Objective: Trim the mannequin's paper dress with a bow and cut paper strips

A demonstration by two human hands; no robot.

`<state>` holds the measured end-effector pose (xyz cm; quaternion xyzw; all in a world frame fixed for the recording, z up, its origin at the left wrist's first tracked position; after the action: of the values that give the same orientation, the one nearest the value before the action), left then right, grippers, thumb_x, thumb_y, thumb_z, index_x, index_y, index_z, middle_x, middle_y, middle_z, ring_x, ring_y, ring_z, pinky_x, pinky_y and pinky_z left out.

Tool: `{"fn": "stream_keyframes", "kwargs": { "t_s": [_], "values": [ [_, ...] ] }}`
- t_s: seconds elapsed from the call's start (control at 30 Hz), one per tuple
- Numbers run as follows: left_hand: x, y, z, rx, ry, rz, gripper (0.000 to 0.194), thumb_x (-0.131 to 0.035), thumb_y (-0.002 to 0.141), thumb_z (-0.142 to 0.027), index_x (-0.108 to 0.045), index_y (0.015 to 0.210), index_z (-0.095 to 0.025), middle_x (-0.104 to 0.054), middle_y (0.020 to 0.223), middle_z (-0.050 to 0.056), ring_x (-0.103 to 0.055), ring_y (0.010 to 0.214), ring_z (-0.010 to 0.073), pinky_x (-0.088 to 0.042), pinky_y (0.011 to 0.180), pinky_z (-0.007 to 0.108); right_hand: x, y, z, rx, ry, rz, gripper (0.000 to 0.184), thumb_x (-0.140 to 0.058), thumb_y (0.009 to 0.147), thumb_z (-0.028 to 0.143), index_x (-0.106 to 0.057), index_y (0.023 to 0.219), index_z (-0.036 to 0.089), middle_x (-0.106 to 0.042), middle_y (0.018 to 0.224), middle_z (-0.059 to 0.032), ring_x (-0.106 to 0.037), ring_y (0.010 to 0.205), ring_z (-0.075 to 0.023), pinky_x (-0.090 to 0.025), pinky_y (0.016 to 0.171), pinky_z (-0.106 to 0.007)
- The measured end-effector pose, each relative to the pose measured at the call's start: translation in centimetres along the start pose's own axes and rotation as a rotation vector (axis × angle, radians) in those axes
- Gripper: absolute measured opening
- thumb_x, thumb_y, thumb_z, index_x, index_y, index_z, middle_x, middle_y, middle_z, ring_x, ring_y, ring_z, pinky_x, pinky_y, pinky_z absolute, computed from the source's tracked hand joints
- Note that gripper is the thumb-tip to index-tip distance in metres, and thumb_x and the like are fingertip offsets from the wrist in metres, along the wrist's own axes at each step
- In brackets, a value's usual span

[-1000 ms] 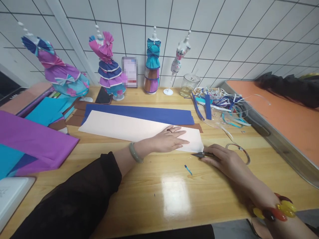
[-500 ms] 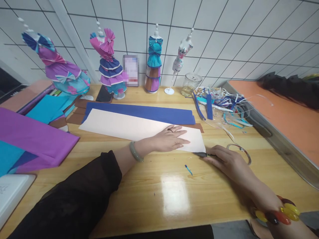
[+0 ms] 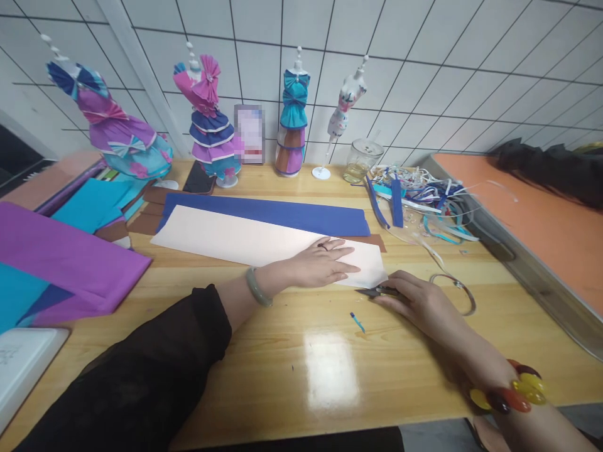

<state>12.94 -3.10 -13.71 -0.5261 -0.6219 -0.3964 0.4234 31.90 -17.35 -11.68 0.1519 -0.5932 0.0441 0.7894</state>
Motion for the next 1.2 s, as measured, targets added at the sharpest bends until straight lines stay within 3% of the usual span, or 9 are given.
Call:
{"fn": "stream_keyframes", "kwargs": {
  "t_s": [0.47, 0.77, 1.2],
  "values": [
    [0.0, 0.0, 0.0, -0.003, 0.006, -0.015, 0.042, -0.025, 0.093, -0.042, -0.04, 0.132, -0.037, -0.02, 0.15, -0.003, -0.012, 0.139, 0.0206, -0.011, 0.11, 0.038, 0.1, -0.4, 0.0, 0.016, -0.022, -0.045, 0.02, -0.053, 0.085, 0.037, -0.064, 0.091, 0.021, -0.067, 0.086, -0.0066, -0.066, 0.072, -0.0182, -0.05, 0.061, -0.027],
    [0.3, -0.1, -0.2, -0.012, 0.018, -0.007, 0.042, -0.024, 0.093, -0.04, -0.039, 0.133, -0.037, -0.019, 0.15, -0.002, -0.012, 0.139, 0.0204, -0.011, 0.11, 0.038, -0.1, 0.5, 0.7, 0.011, 0.033, 0.01, 0.022, -0.054, 0.085, 0.037, -0.061, 0.099, 0.021, -0.066, 0.092, -0.0075, -0.065, 0.077, -0.0187, -0.051, 0.067, -0.029],
    [0.8, 0.0, -0.5, 0.022, 0.007, 0.02, 0.041, -0.024, 0.093, -0.041, -0.042, 0.13, -0.037, -0.023, 0.149, -0.001, -0.015, 0.138, 0.0216, -0.011, 0.11, 0.041, -0.3, 0.8, 1.1, 0.0, 0.045, -0.003, 0.019, -0.053, 0.086, 0.034, -0.062, 0.095, 0.02, -0.066, 0.089, -0.0071, -0.065, 0.075, -0.0168, -0.051, 0.067, -0.027]
  ]
}}
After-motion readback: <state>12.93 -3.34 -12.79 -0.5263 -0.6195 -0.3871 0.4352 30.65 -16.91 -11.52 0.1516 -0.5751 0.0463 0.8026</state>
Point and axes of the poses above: each hand's wrist, its own y-axis towards the middle knuckle, its own x-axis out of the back of the hand, z = x × y, the point moved 2 cm from there along y, towards the middle knuckle
